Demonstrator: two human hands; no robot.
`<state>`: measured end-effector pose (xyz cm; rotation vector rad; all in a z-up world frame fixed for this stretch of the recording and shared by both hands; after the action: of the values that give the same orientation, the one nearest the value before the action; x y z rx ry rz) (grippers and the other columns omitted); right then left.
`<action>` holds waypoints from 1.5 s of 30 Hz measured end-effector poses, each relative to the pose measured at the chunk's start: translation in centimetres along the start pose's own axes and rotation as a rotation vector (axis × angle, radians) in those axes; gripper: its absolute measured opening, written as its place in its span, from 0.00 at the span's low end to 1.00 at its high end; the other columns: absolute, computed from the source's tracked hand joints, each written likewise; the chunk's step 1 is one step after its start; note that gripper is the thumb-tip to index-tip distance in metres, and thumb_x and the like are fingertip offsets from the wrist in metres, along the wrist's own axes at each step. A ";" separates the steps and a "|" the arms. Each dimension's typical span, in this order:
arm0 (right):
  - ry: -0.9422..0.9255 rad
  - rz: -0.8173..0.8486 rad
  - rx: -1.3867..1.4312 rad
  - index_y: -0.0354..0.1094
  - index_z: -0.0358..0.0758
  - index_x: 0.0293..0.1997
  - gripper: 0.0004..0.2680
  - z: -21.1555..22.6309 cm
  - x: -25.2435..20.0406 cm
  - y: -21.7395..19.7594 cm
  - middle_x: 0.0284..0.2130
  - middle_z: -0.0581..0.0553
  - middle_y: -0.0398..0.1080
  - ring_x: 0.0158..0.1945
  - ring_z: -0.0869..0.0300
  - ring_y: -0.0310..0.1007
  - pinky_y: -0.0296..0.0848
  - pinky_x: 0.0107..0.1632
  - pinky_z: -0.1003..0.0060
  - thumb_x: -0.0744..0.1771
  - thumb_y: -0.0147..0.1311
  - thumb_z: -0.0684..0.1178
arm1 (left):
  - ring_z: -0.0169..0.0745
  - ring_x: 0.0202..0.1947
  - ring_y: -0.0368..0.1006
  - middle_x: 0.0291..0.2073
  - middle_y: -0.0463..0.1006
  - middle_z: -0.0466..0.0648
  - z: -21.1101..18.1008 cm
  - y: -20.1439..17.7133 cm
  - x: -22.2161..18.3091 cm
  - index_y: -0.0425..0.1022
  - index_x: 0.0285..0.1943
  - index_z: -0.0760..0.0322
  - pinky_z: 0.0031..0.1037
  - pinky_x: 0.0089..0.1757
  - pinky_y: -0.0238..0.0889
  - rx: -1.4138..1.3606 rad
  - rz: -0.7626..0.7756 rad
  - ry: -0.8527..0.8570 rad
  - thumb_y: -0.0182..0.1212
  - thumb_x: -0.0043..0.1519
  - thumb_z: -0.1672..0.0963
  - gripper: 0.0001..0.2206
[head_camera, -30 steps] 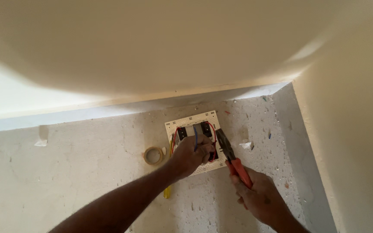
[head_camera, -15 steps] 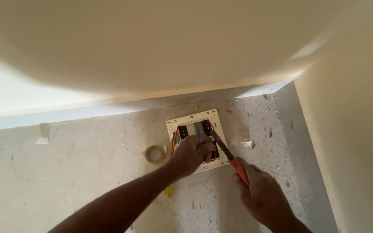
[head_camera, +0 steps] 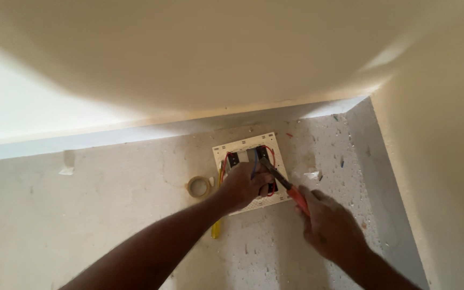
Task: The person prepares electrical wires by stripping them and then connects them to an electrical switchboard using pliers and a screwdriver.
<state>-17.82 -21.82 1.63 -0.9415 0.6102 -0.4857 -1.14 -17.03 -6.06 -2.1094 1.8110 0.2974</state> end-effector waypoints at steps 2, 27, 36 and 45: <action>-0.026 -0.005 -0.019 0.65 0.35 0.54 0.15 -0.4 0.3 0.1 0.35 0.34 0.72 0.38 0.41 0.73 0.71 0.42 0.46 0.63 0.51 0.46 | 0.38 0.24 0.72 0.20 0.77 0.48 -0.1 0.0 -0.1 0.77 0.32 0.67 0.32 0.31 0.65 -0.007 -0.003 -0.024 0.55 0.66 0.56 0.11; 0.240 0.359 0.098 0.67 0.37 0.42 0.11 -3.9 3.2 2.8 0.31 0.39 0.77 0.35 0.52 0.78 0.74 0.43 0.53 0.68 0.49 0.55 | 0.43 0.24 0.77 0.22 0.80 0.52 -1.3 0.2 -1.3 0.80 0.35 0.68 0.35 0.31 0.68 0.130 -0.193 0.115 0.61 0.63 0.52 0.13; 0.093 0.333 0.078 0.70 0.38 0.38 0.11 -2.6 3.1 0.2 0.28 0.38 0.76 0.32 0.51 0.76 0.73 0.41 0.53 0.66 0.52 0.55 | 0.49 0.24 0.73 0.19 0.75 0.52 -3.5 0.6 -2.8 0.72 0.29 0.70 0.41 0.30 0.65 0.387 -0.256 0.062 0.72 0.55 0.43 0.26; 0.247 0.241 0.316 0.75 0.35 0.30 0.11 -2.7 2.4 -0.5 0.19 0.42 0.73 0.25 0.54 0.72 0.72 0.32 0.54 0.65 0.58 0.54 | 0.56 0.27 0.73 0.22 0.77 0.52 -1.7 0.8 -1.7 0.76 0.29 0.64 0.46 0.32 0.64 0.370 -0.522 -0.060 0.75 0.47 0.43 0.23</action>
<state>-17.93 -25.19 0.17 -0.5034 0.8323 -0.4679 -2.35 -16.24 -3.94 -2.1675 1.1140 -0.1007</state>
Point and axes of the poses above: each hand's wrist, its own x-axis towards the middle knuckle, its own y-axis out of the palm, z = x × y, the point moved 8 cm from there along x, towards the middle knuckle
